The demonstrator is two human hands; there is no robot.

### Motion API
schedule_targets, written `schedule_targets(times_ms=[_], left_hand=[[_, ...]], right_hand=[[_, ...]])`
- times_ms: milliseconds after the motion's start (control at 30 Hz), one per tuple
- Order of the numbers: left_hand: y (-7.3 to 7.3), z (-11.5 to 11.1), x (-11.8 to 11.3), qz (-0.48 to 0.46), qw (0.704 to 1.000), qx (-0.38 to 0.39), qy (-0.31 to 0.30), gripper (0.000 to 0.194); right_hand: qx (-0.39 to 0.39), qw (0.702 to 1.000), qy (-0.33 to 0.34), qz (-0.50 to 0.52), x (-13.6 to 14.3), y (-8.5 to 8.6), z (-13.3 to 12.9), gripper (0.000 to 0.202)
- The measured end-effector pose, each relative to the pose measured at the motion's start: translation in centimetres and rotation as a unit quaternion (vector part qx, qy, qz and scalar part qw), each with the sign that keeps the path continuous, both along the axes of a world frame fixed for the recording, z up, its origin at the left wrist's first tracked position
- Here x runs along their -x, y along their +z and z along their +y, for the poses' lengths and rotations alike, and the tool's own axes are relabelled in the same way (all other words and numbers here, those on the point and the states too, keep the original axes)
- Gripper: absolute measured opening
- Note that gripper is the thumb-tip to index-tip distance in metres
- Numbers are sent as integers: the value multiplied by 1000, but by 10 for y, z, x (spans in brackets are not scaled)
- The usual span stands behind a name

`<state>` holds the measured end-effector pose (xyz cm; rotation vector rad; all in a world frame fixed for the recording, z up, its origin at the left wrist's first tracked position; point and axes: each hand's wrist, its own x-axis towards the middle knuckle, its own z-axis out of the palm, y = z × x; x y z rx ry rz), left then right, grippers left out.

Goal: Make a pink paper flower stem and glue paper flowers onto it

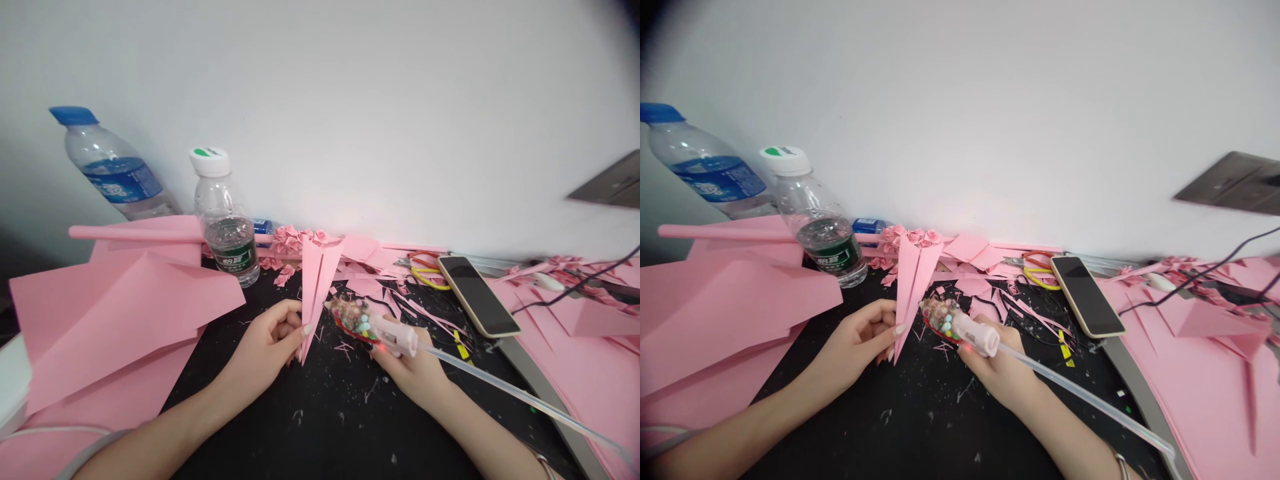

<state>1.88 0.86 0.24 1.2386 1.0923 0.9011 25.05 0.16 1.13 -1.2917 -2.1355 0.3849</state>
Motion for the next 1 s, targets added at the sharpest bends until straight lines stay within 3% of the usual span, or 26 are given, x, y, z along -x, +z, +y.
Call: schedule_targets(times_ms=[733,1000], left_hand=[[0,3,0,-6,1000,-7,17,16],[2,3,-1,-7,1000,-11,15,17]], right_hand=[[13,999,46,-19,-1,-1,-1,20],[56,996,52,-36,-4,-5,-1,22]])
